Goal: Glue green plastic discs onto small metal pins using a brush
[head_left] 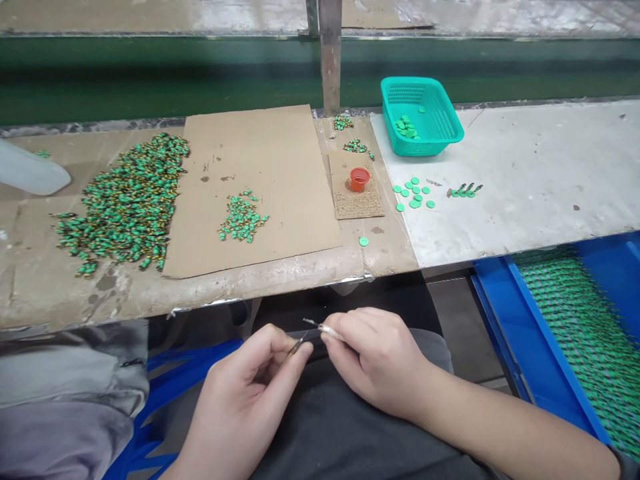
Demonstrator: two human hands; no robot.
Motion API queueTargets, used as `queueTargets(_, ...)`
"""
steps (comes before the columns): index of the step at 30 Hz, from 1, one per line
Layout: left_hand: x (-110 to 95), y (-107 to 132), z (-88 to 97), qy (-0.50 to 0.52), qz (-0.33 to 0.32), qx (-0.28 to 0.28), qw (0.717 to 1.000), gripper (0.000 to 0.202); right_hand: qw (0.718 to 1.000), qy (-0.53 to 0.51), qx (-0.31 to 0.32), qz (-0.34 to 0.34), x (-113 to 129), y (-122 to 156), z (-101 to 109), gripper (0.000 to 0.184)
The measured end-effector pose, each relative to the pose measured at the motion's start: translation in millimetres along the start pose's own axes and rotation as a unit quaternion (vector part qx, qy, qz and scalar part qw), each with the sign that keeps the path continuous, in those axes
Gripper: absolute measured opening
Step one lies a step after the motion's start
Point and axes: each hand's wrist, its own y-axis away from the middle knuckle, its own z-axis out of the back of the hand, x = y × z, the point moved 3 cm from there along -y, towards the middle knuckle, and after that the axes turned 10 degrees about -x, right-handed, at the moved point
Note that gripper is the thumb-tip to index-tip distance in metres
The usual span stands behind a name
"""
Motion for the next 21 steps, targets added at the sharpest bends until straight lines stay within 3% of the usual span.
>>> queueTargets(3,-2.6,-2.2,-2.3,0.038,0.051,0.055,0.997,0.04,0.999,-0.024,-0.026,-0.022,-2.9,-1.5,3.5,0.016)
queueTargets(6,-3.6,-3.2,-3.7,0.072,0.098,0.114,0.986,0.046,0.998,-0.066,-0.021,0.0,-2.5,-1.7,4.0,0.014)
queueTargets(13,-4.3,-3.6,-1.5,0.072,0.098,0.11,0.987,0.052,0.998,-0.046,0.021,0.028,-2.2,0.3,-0.6,0.02)
queueTargets(17,-3.2,-2.0,-2.2,0.062,0.099,0.113,0.987,0.057,1.0,-0.008,-0.003,-0.006,-4.3,-0.8,1.9,0.023)
queueTargets(21,-5.2,-3.2,-4.1,0.078,0.094,0.126,0.985,0.064,0.999,-0.03,0.001,0.034,0.7,-2.3,3.4,0.02)
